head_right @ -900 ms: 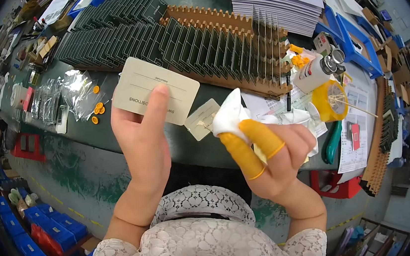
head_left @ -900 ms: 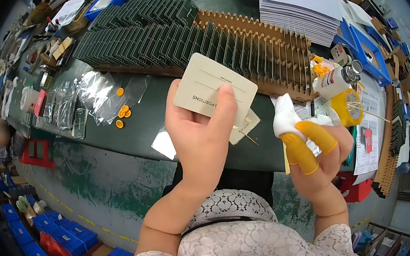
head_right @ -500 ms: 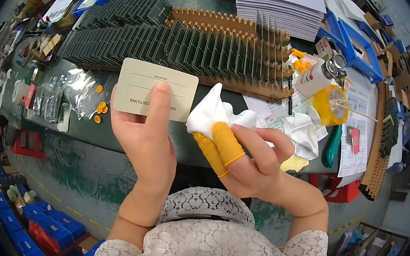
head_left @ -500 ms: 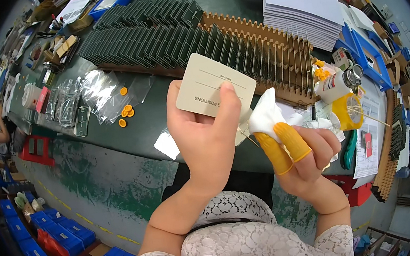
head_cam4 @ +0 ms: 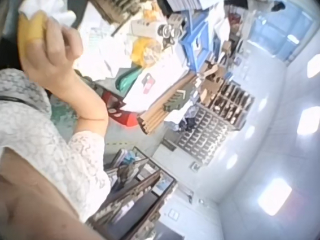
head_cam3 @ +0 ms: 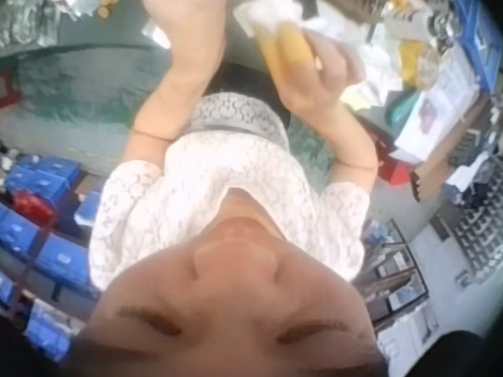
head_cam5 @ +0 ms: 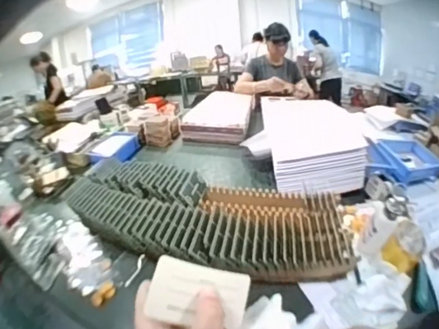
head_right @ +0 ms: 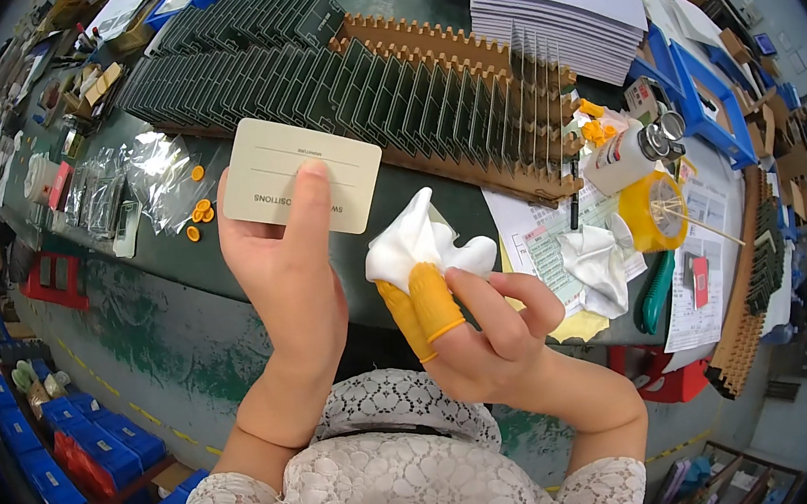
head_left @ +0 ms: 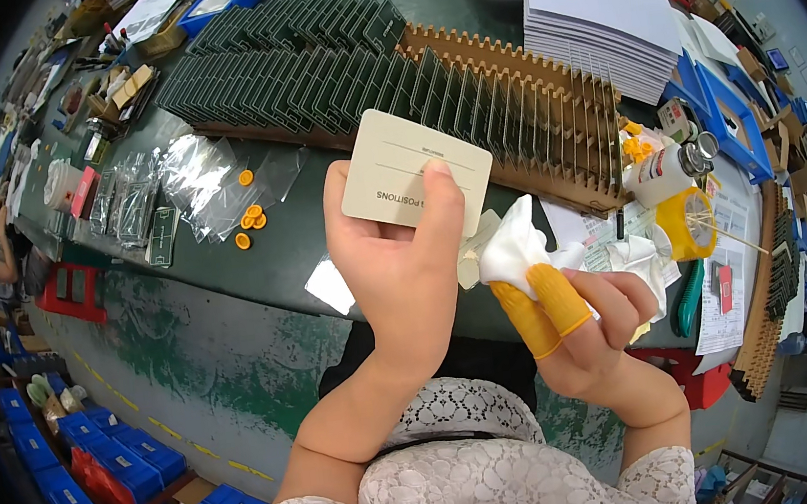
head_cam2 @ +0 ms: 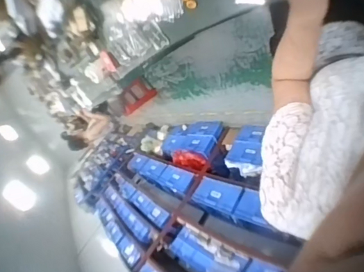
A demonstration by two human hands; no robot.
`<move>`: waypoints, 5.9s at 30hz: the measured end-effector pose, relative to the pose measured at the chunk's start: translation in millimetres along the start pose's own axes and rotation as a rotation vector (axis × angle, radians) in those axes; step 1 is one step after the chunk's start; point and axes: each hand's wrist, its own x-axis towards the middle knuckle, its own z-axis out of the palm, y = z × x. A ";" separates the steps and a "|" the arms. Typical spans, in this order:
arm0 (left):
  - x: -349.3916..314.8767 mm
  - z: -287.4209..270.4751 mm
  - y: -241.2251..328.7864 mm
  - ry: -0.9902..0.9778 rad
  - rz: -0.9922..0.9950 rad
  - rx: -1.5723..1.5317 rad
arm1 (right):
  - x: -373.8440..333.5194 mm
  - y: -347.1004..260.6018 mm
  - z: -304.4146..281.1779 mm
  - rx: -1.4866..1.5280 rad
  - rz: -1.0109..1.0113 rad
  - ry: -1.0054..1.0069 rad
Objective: The person applies glue to a small rectangular card using a bottle and a wooden stick. They then place a transparent plastic sheet onto the glued surface and press it down. The person repeats this process with another card, applying glue and smoothing the plastic sheet with the stick.
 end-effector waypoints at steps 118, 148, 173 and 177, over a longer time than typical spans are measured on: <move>0.4 -46.3 15.8 -0.447 -0.759 0.200 | -66.0 69.2 -31.0 0.317 0.694 -0.388; -7.4 -30.5 9.6 -0.466 -0.617 0.277 | -0.1 19.8 9.9 1.577 1.082 0.070; -4.5 -29.2 1.9 -0.702 0.390 0.935 | -29.6 47.8 -14.9 1.344 1.256 0.091; -5.3 -27.7 3.3 -0.712 0.385 0.943 | -35.1 52.3 -12.6 1.221 1.139 0.000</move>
